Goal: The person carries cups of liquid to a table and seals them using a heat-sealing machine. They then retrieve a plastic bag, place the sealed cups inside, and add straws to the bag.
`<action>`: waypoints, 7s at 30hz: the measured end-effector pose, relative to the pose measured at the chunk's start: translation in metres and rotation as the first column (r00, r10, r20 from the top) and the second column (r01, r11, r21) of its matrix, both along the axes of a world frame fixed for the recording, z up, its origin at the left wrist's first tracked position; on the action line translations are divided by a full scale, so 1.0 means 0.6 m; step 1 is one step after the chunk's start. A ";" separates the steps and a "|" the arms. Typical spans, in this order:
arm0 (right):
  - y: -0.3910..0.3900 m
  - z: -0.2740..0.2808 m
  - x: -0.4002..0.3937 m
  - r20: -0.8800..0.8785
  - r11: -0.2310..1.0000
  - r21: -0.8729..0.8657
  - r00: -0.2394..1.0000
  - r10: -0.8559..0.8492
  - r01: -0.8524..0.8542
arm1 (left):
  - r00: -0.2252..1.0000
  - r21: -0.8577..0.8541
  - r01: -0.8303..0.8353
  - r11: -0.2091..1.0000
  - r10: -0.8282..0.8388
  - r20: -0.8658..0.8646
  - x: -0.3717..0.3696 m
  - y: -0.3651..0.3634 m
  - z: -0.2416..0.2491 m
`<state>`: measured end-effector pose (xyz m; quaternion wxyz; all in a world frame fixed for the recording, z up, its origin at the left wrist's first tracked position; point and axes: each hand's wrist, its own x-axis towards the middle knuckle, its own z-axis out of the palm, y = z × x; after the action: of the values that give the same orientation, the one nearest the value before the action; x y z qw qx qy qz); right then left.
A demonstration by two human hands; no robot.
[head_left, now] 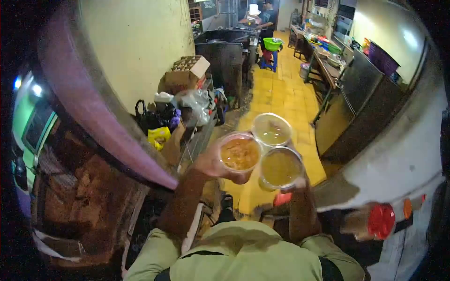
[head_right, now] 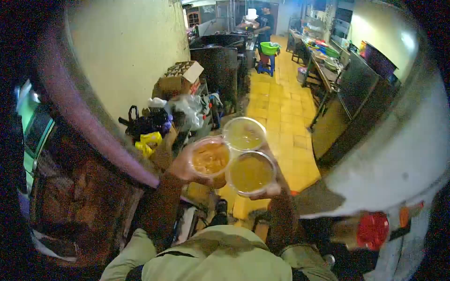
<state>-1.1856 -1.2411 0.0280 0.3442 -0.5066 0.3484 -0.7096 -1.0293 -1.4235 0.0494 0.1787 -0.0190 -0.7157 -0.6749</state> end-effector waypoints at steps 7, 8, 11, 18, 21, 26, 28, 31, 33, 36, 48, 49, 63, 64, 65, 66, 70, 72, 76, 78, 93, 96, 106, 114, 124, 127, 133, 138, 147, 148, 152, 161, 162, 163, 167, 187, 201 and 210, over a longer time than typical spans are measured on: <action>-0.186 -0.017 -0.209 0.030 0.966 -0.025 0.966 -0.257 0.258 | 0.965 0.400 0.217 0.890 -0.257 0.050 -0.227 -0.187 0.041; -0.205 -0.018 -0.237 0.024 0.959 -0.021 0.959 -0.284 0.284 | 0.954 0.438 0.247 0.864 -0.297 0.049 -0.264 -0.212 0.041; -0.259 -0.012 -0.332 0.005 0.931 -0.010 0.931 -0.364 0.364 | 0.947 0.298 0.319 0.900 -0.316 -0.060 -0.392 -0.291 0.018; -0.337 -0.036 -0.580 -0.098 0.873 0.022 0.870 -0.484 0.488 | 0.918 0.238 0.385 0.892 -0.397 0.003 -0.667 -0.406 0.008; -0.369 -0.050 -0.709 -0.157 0.853 0.050 0.847 -0.508 0.520 | 0.914 0.239 0.396 0.887 -0.405 -0.009 -0.802 -0.446 -0.015; -0.430 -0.064 -0.914 -0.246 0.796 0.156 0.803 -0.543 0.585 | 0.912 0.131 0.389 0.912 -0.401 0.089 -0.992 -0.527 -0.028; -0.460 -0.067 -0.989 -0.247 0.778 0.205 0.800 -0.547 0.594 | 0.887 0.170 0.433 0.885 -0.452 0.092 -1.068 -0.562 -0.030; -0.512 -0.076 -1.101 -0.234 0.754 0.272 0.801 -0.550 0.598 | 0.893 0.115 0.440 0.891 -0.448 0.051 -1.187 -0.615 -0.036; -0.546 -0.086 -1.180 -0.230 0.737 0.292 0.793 -0.564 0.609 | 0.886 0.137 0.457 0.879 -0.463 0.016 -1.277 -0.648 -0.046; -0.607 -0.102 -1.294 -0.231 0.701 0.317 0.769 -0.596 0.639 | 0.812 0.288 0.553 0.781 -0.583 0.020 -1.404 -0.715 -0.055; -0.852 -0.066 -1.787 -0.200 0.535 0.368 0.627 -0.753 0.760 | 0.688 0.240 0.718 0.654 -0.719 -0.101 -2.005 -0.968 -0.067; -0.864 -0.072 -1.834 -0.211 0.520 0.368 0.614 -0.761 0.771 | 0.688 0.242 0.717 0.654 -0.719 -0.096 -2.053 -0.982 -0.071; -1.113 -0.089 -2.597 -0.296 0.614 0.318 0.691 -0.660 0.723 | 0.808 0.238 0.585 0.775 -0.581 -0.096 -2.725 -1.214 -0.075; -1.137 -0.085 -2.646 -0.307 0.623 0.316 0.698 -0.646 0.716 | 0.797 0.323 0.592 0.739 -0.598 -0.092 -2.765 -1.232 -0.069; -1.159 -0.082 -2.693 -0.316 0.629 0.312 0.702 -0.638 0.712 | 0.801 0.327 0.586 0.742 -0.590 -0.097 -2.810 -1.253 -0.073; -1.183 -0.080 -2.740 -0.324 0.635 0.306 0.705 -0.631 0.709 | 0.807 0.307 0.584 0.752 -0.577 -0.122 -2.857 -1.277 -0.080; -1.285 -0.095 -2.920 -0.353 0.641 0.292 0.703 -0.617 0.709 | 0.782 0.363 0.616 0.699 -0.598 -0.176 -3.040 -1.374 -0.089; -1.337 -0.111 -3.004 -0.363 0.633 0.293 0.696 -0.620 0.717 | 0.812 -0.020 0.540 0.842 -0.527 -0.251 -3.147 -1.441 -0.122; -1.431 -0.107 -3.163 -0.400 0.600 0.285 0.661 -0.635 0.748 | 0.778 0.143 0.628 0.765 -0.611 -0.150 -3.328 -1.540 -0.119; -1.478 -0.093 -3.245 -0.421 0.599 0.264 0.649 -0.634 0.756 | 0.763 0.207 0.642 0.738 -0.640 -0.087 -3.410 -1.589 -0.096; -1.824 -0.141 -3.964 -0.511 0.724 0.151 0.680 -0.525 0.673 | 0.879 0.211 0.458 0.864 -0.476 0.039 -4.039 -1.946 -0.147; -1.923 -0.131 -4.113 -0.496 0.759 0.173 0.721 -0.484 0.628 | 0.911 0.170 0.401 0.900 -0.411 0.029 -4.153 -2.022 -0.127; -2.277 -0.134 -4.498 -0.467 0.788 0.241 0.780 -0.417 0.566 | 0.933 0.234 0.345 0.909 -0.359 0.016 -4.525 -2.343 -0.121; -2.540 -0.092 -4.753 -0.465 0.773 0.246 0.771 -0.435 0.585 | 0.891 0.225 0.452 0.863 -0.450 -0.061 -4.828 -2.606 -0.093; -2.806 -0.084 -5.126 -0.503 0.797 0.198 0.757 -0.417 0.571 | 0.909 0.103 0.418 0.903 -0.414 -0.058 -5.196 -2.885 -0.066; -2.881 -0.071 -5.249 -0.521 0.814 0.192 0.760 -0.389 0.549 | 0.921 0.126 0.390 0.912 -0.386 -0.057 -5.304 -2.959 -0.063; -3.045 -0.066 -5.455 -0.583 0.860 0.121 0.737 -0.342 0.495 | 0.915 0.176 0.403 0.898 -0.395 -0.082 -5.501 -3.112 -0.081; -3.164 -0.079 -5.601 -0.653 0.869 0.009 0.661 -0.370 0.495 | 0.907 0.030 0.415 0.909 -0.416 0.063 -5.667 -3.258 -0.098; -3.344 -0.160 -5.778 -0.523 0.728 -0.041 0.606 -0.600 0.685 | 0.719 0.128 0.657 0.743 -0.669 0.189 -5.974 -3.480 -0.138; -3.362 -0.167 -5.800 -0.526 0.718 -0.035 0.598 -0.604 0.695 | 0.693 0.104 0.689 0.718 -0.694 0.195 -6.010 -3.499 -0.145; -3.415 -0.251 -5.867 -0.367 0.704 0.057 0.671 -0.645 0.708 | 0.610 0.092 0.760 0.644 -0.754 0.244 -6.144 -3.553 -0.218; -3.464 -0.351 -6.154 -0.422 0.577 -0.001 0.523 -0.740 0.817 | 0.347 0.311 0.837 0.450 -0.876 0.334 -6.507 -3.606 -0.330; -3.466 -0.355 -6.186 -0.411 0.567 0.015 0.522 -0.748 0.824 | 0.319 0.332 0.839 0.431 -0.884 0.342 -6.554 -3.604 -0.331; -3.468 -0.361 -6.217 -0.395 0.556 0.033 0.522 -0.756 0.831 | 0.302 0.343 0.841 0.419 -0.889 0.345 -6.600 -3.599 -0.332; -3.470 -0.398 -6.325 -0.305 0.504 0.146 0.523 -0.796 0.851 | 0.174 0.387 0.880 0.275 -0.945 0.276 -6.750 -3.584 -0.388; -3.451 -0.606 -6.404 0.325 0.087 0.729 -0.231 -0.917 0.678 | -0.346 0.206 0.924 -0.322 -0.934 0.090 -7.049 -3.392 -0.666; -3.327 -0.707 -6.244 0.107 0.075 0.665 0.005 -0.994 0.743 | -0.416 0.211 0.895 -0.392 -0.905 0.084 -6.954 -3.279 -0.664; -3.338 -0.663 -6.271 0.345 0.214 0.566 0.007 -0.939 0.796 | -0.311 0.067 0.950 -0.307 -0.949 0.062 -6.947 -3.292 -0.646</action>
<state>-4.9483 -3.2438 -0.3699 -0.0256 0.1364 0.5157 -0.8454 -5.1977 -3.3987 -0.3382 -0.4732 -0.5600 -0.4166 -0.5375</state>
